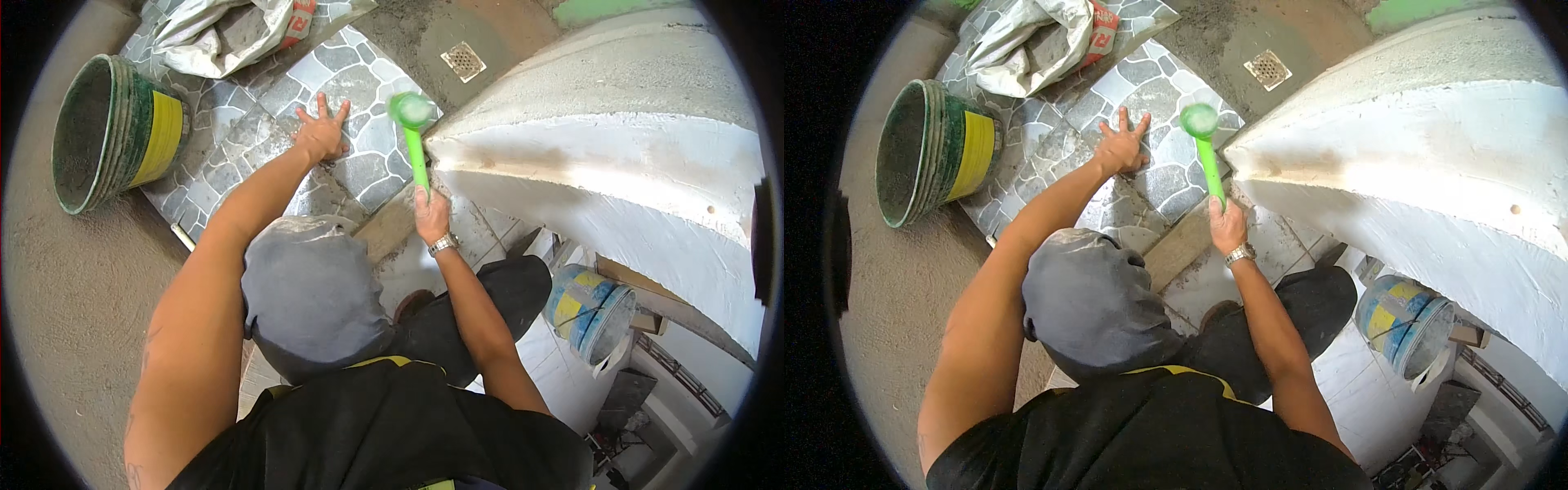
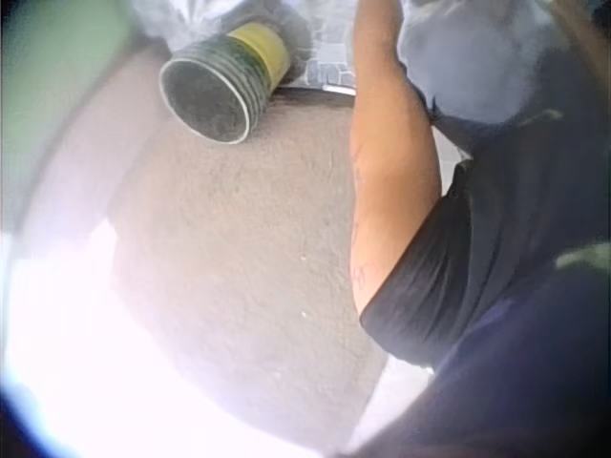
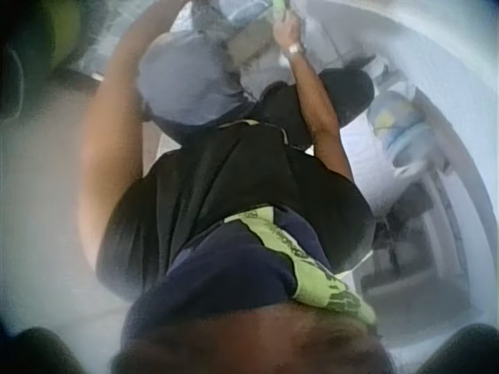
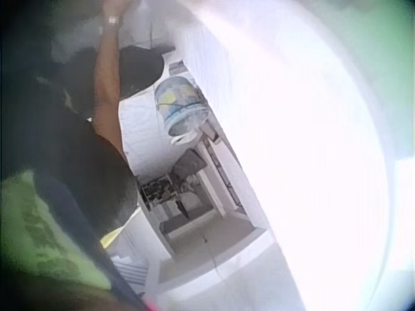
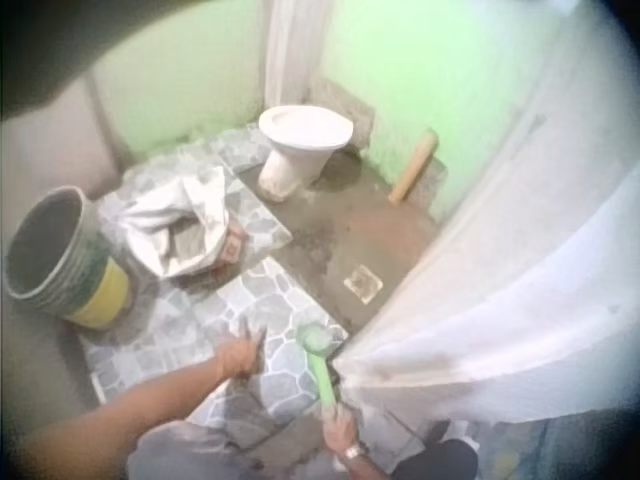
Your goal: Installing ceramic tiles on a floor using mortar and a rubber mallet.
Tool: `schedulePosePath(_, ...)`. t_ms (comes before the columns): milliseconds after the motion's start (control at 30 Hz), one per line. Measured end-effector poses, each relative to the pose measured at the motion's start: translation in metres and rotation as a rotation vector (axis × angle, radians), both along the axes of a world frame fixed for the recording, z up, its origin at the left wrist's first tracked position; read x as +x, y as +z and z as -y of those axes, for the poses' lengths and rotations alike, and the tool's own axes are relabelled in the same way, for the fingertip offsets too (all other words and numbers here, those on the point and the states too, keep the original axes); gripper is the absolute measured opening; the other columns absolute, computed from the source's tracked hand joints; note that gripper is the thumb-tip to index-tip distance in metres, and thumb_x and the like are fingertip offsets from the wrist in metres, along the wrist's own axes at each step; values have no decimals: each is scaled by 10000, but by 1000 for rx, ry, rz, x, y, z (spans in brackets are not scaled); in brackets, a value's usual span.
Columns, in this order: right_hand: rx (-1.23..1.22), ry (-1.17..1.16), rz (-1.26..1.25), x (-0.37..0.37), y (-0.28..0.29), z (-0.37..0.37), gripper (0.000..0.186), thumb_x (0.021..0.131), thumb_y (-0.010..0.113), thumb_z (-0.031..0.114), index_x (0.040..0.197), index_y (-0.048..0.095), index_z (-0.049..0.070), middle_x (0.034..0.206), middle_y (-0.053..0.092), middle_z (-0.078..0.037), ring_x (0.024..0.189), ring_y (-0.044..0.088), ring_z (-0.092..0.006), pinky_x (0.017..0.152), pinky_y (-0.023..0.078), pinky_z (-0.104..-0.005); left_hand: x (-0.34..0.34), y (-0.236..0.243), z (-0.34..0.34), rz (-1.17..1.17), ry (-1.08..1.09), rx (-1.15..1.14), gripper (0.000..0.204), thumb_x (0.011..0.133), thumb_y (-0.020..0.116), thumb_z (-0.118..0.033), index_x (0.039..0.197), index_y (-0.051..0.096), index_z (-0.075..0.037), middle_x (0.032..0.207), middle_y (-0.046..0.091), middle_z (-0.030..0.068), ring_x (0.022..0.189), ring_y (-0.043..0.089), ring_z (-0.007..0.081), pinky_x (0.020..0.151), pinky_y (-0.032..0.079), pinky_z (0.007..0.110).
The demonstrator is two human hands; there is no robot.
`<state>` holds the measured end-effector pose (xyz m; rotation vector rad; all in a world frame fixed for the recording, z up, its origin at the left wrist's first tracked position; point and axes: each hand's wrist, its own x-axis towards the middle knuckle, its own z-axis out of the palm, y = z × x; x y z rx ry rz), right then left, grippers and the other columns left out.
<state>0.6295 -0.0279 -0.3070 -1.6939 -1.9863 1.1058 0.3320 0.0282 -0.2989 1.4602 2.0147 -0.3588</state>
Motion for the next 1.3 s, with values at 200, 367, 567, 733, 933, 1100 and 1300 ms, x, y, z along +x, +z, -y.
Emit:
schedulePosePath(200, -10, -40, -22, -11, 11, 3, 513, 977, 502, 460, 860, 634, -21, 762, 628, -272, 763, 619, -467, 673, 466, -510, -3, 4, 6, 27, 21, -50, 994, 847, 748, -363, 1576, 72, -394, 1645, -117, 159, 1412, 62, 633, 1014, 367, 747)
schedulePosePath(367, -45, 5, 170, 11, -20, 6, 494, 981, 497, 429, 838, 629, -25, 737, 615, -265, 712, 601, -465, 656, 447, -521, 1, 11, -1, 53, 34, -40, 1019, 828, 759, -383, 1577, 69, -395, 1648, -117, 155, 1418, 48, 628, 1022, 360, 739)
schedulePosePath(567, 36, -12, 31, 3, 2, 12, 499, 989, 480, 425, 825, 635, -19, 752, 621, -283, 728, 598, -488, 654, 437, -543, -5, 3, 3, 89, 78, -9, 1034, 784, 775, -322, 1573, 112, -408, 1653, -106, 141, 1433, 43, 608, 1017, 335, 764)
schedulePosePath(733, 93, 186, 250, 40, -53, 5, 543, 994, 470, 452, 820, 664, -24, 772, 615, -318, 796, 602, -520, 702, 447, -587, -2, 3, 0, 101, 87, 9, 1040, 776, 784, -324, 1570, 119, -412, 1656, -98, 130, 1438, 42, 598, 1016, 336, 766)
schedulePosePath(933, -32, 180, 279, 24, -37, 11, 619, 1025, 365, 492, 873, 664, -28, 827, 629, -319, 806, 607, -509, 715, 446, -589, -14, -9, 25, 56, 53, 71, 1071, 760, 793, -490, 1574, 102, -397, 1652, -53, 172, 1420, 91, 620, 1020, 332, 764)
schedulePosePath(1100, 58, 77, 131, 22, -3, 15, 526, 1019, 421, 399, 897, 656, -56, 778, 616, -295, 769, 610, -433, 671, 432, -505, 6, -16, 32, -14, 78, 47, 1132, 738, 768, -603, 1590, 69, -346, 1651, -64, 187, 1417, 55, 637, 1069, 93, 799)
schedulePosePath(1300, -25, 65, 41, 24, 16, 31, 484, 969, 515, 419, 790, 616, -19, 713, 608, -278, 679, 584, -487, 610, 434, -543, -10, -21, 30, -87, 8, 83, 1101, 758, 749, -612, 1581, 51, -388, 1649, -49, 197, 1385, 100, 672, 1065, 155, 792)
